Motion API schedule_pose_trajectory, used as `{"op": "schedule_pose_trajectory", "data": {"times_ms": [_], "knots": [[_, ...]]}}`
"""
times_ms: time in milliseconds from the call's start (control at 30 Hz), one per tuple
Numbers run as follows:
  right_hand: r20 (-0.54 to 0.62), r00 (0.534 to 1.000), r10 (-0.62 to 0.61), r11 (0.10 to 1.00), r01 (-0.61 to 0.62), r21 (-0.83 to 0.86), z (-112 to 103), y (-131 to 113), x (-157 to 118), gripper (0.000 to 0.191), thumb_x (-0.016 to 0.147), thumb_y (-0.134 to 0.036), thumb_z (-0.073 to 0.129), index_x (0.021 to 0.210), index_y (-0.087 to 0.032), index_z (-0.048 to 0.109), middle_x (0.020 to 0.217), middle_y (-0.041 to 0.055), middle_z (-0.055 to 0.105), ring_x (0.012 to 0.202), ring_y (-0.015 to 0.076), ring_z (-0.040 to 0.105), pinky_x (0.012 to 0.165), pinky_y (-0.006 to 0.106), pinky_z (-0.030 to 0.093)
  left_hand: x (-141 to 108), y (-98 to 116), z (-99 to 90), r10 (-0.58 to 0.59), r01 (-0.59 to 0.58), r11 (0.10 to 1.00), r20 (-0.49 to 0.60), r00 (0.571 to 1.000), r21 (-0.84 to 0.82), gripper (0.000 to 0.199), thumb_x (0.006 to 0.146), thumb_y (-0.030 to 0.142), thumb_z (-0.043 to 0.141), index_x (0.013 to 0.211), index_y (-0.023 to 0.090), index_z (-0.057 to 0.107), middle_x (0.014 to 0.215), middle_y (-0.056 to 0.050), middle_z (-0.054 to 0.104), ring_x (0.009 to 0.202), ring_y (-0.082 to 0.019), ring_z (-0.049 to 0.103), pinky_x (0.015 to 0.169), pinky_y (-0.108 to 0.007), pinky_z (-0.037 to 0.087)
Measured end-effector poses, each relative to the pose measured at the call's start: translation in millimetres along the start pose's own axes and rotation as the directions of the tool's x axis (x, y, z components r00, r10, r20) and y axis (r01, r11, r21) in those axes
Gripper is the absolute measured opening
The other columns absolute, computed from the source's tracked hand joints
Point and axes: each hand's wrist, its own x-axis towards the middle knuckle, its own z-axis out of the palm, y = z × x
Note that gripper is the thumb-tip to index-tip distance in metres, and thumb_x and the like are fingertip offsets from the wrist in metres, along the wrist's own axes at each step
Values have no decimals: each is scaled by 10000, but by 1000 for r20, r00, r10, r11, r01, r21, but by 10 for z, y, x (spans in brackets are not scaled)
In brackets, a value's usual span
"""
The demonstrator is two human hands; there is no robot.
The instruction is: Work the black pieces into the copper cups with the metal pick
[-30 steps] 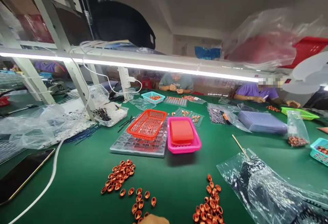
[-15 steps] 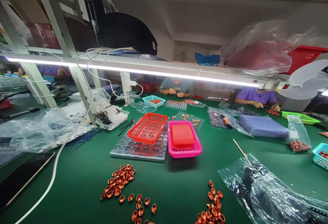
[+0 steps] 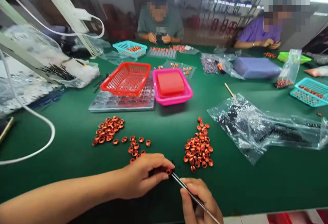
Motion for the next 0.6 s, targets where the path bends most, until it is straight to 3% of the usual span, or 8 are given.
{"op": "schedule_pose_trajectory", "data": {"times_ms": [100, 167, 300, 600], "knots": [[-46, 997, 68, 998, -67, 19, 15, -175, 92, 67, 904, -235, 687, 965, -222, 664, 886, 49, 779, 811, 201, 772, 662, 292, 645, 11, -6, -6, 5, -4, 1000, 28, 1000, -17, 238, 939, 165, 565, 1135, 135, 697, 896, -62, 703, 786, -149, 630, 740, -229, 493], [-10, 998, 64, 998, -64, 5, 24, -233, 127, 73, 904, -204, 675, 972, -224, 661, 892, 49, 779, 818, 198, 772, 665, 293, 647, 9, -18, 5, 11, -10, 1000, 21, 1000, -11, 222, 943, 175, 568, 1122, 143, 696, 871, -51, 694, 752, -140, 612, 701, -221, 481], [91, 996, 5, 1000, -3, -13, 8, -225, 121, 164, 886, -122, 654, 1011, -227, 646, 920, 44, 779, 849, 183, 768, 708, 292, 648, 2, -14, 6, 28, -29, 1000, 20, 999, 3, 216, 950, 176, 558, 1119, 146, 690, 841, -40, 672, 730, -135, 601, 672, -215, 473], [155, 988, 8, 1000, -6, -15, -15, -200, 91, 237, 868, -75, 643, 1044, -234, 629, 957, 53, 770, 887, 176, 756, 728, 298, 648, -12, -23, 5, 52, -52, 999, 25, 998, 6, 217, 953, 164, 566, 1131, 139, 687, 860, -50, 682, 742, -136, 604, 686, -220, 482]]}}
